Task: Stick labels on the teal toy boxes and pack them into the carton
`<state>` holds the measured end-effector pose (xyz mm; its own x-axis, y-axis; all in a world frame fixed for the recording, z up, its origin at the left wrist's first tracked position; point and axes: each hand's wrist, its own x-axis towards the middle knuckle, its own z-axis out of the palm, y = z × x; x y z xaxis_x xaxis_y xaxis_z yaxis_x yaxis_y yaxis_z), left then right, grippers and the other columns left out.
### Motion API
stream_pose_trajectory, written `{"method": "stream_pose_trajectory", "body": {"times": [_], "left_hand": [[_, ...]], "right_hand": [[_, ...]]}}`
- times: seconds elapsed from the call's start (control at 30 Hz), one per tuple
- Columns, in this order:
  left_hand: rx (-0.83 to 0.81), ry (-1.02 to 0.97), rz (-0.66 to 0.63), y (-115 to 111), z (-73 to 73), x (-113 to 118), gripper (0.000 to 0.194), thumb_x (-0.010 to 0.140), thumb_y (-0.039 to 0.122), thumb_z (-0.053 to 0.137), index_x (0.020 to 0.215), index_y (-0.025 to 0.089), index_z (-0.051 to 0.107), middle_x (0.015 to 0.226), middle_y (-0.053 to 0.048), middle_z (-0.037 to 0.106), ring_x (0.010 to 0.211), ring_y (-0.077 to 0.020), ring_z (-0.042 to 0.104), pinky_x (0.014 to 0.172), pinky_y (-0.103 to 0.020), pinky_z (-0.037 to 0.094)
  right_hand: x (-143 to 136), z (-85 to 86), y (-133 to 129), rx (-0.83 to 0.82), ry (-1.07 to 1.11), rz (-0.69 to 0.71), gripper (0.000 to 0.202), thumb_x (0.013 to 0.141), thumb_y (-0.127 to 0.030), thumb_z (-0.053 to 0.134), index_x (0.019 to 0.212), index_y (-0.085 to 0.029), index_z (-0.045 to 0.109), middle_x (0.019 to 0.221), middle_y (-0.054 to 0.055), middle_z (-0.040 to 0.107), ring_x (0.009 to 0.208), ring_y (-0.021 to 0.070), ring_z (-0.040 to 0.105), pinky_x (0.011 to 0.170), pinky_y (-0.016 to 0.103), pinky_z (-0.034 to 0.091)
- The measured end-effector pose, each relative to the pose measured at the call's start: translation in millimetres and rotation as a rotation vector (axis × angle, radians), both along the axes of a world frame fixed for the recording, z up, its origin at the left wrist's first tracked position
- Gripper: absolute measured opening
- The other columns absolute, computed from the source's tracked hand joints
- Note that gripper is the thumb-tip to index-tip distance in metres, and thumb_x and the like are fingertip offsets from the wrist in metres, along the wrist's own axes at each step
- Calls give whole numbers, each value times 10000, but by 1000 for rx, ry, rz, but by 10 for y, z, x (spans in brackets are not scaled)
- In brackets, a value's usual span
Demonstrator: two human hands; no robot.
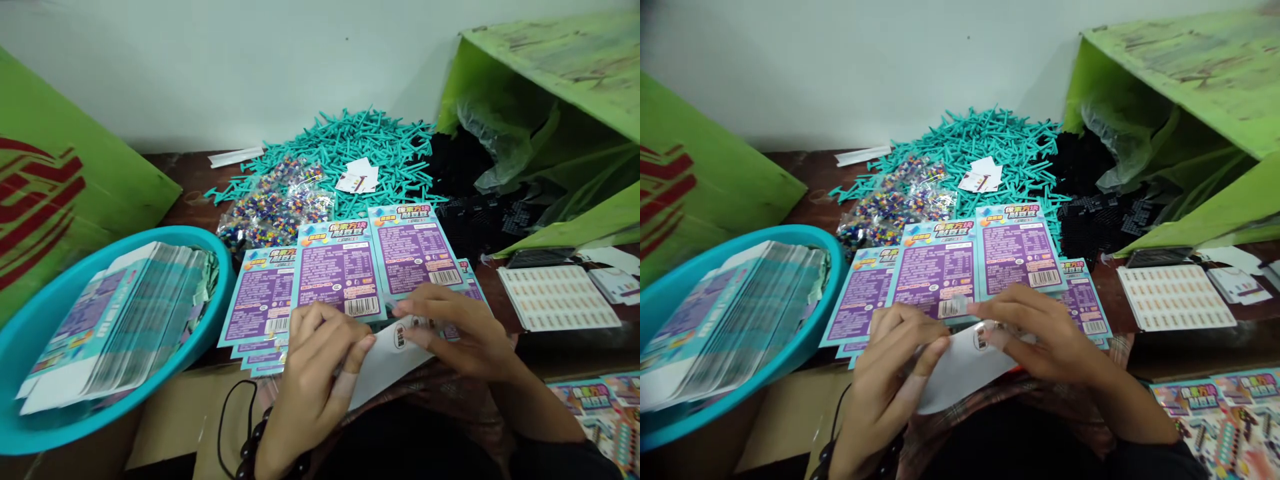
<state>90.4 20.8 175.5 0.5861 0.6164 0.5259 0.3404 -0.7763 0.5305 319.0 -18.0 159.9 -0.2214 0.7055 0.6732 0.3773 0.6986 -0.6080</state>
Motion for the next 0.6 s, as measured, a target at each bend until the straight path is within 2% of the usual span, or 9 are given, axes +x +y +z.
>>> {"method": "stream_pose_trajectory", "body": {"times": [0.1,0.17,0.23,0.33,0.43,0.5,0.6], "left_hand": [[143,69,60,-40,13,73,175,964,80,545,1071,186,634,966,-50,711,918,-221,518,851,-422,327],[258,109,120,-64,18,140,213,945,73,573,1123,175,631,1019,-55,735,919,-233,526,864,-440,312],[307,126,139,-75,23,197,200,929,59,584,1095,164,619,987,-49,739,902,-236,525,855,-439,306],[289,130,131,-70,24,245,122,935,52,548,990,159,570,881,-47,695,873,-228,504,832,-420,312],[252,122,129,-55,5,247,102,953,67,505,960,166,533,835,-43,645,856,-221,483,810,-405,310],[203,112,120,-44,-18,230,102,964,81,497,1000,167,539,866,-41,650,869,-218,486,810,-403,305],[175,109,143,-32,-50,189,102,973,91,516,1027,173,546,886,-33,661,874,-211,494,821,-406,301]], "right_hand": [[2,-14,-5,-17,-45,-43,468,936,-105,628,1369,-282,604,1015,33,750,885,147,712,764,269,612],[-11,-32,-11,5,-52,-64,480,934,-107,629,1380,-282,599,1030,31,755,877,148,716,764,270,616],[-24,-55,-12,60,-58,-93,545,924,-81,621,1425,-287,563,1039,32,758,872,154,717,765,289,624],[-30,-80,0,234,-99,-123,637,907,-36,597,1496,-258,498,1016,51,767,871,179,718,753,335,638],[-17,-75,10,386,-196,-102,581,910,-102,634,1476,-184,533,993,90,788,931,230,725,767,383,651],[-4,-68,3,413,-193,-47,502,929,-157,635,1427,-199,588,967,79,799,943,241,721,788,407,653],[17,-82,-24,305,69,20,544,919,-135,640,1434,-297,570,939,22,795,952,223,716,850,428,639]]}}
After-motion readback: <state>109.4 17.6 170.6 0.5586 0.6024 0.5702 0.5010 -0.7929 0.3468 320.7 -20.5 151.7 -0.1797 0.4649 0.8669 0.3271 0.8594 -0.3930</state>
